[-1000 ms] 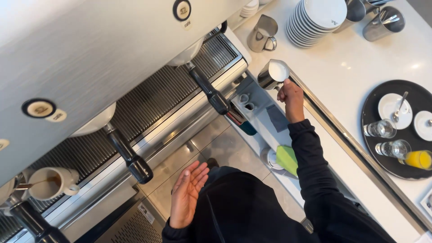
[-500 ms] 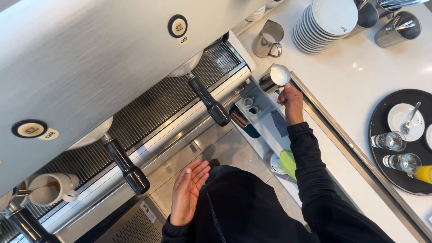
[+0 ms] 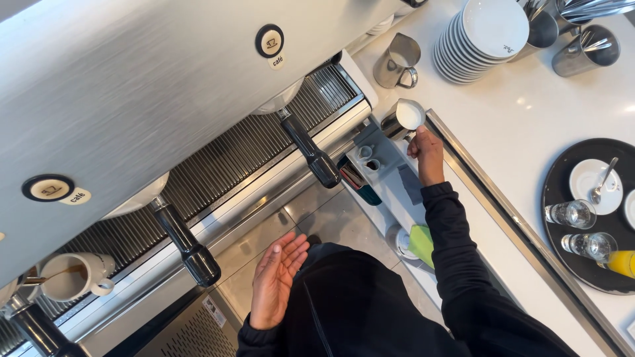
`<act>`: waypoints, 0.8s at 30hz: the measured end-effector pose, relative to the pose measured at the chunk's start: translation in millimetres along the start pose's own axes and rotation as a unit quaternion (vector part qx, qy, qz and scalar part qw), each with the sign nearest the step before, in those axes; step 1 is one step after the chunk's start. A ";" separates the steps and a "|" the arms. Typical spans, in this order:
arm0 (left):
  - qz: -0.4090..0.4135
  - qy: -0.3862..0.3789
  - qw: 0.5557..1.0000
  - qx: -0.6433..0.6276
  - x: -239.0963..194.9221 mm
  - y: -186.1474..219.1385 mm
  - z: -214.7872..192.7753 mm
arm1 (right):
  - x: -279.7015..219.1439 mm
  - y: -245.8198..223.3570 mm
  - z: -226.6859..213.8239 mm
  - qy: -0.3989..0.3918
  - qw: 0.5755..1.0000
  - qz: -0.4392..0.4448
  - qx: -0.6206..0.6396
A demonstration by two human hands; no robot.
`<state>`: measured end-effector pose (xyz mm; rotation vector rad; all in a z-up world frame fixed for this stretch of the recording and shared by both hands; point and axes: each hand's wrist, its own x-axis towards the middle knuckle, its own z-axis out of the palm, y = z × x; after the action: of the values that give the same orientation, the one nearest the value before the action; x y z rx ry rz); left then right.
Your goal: The person steams milk in a metal pitcher using an espresso machine, then pours the milk into two separate cups of espresso to create latte art. They place the finished cups on a tray with other items and clean the portafilter before handling a receipt.
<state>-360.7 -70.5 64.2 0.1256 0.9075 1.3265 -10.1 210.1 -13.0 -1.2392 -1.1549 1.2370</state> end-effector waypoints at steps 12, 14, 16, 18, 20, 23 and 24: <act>0.004 -0.007 1.000 0.003 -4.4 -0.1 -0.2 | -3.2 1.9 -0.4 -0.006 1.000 0.007 0.017; 0.001 -0.004 1.000 0.002 -6.8 0.2 -0.8 | -9.2 3.4 -1.7 -0.003 1.000 -0.002 0.002; 0.000 -0.003 1.000 0.002 -8.8 2.4 -0.3 | -18.8 3.2 -1.7 0.001 1.000 -0.014 -0.014; -0.019 0.024 1.000 -0.001 -13.2 4.2 0.2 | -35.2 2.8 -1.2 -0.003 1.000 -0.014 -0.017; -0.030 -0.040 0.998 -0.027 -13.9 -10.5 -27.9 | -59.3 -7.0 5.2 -0.003 0.999 -0.010 -0.041; -0.057 -0.076 0.995 -0.010 -21.2 -4.8 -30.5 | -101.8 -17.0 16.4 -0.012 0.997 0.012 -0.073; -0.070 -0.046 0.996 0.032 -24.8 2.0 -25.1 | -116.2 -19.7 21.7 -0.023 0.996 0.027 -0.080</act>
<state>-377.2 -101.6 60.9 0.1691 0.8650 1.1519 -33.9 95.6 12.6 -1.3744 -1.2817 1.2375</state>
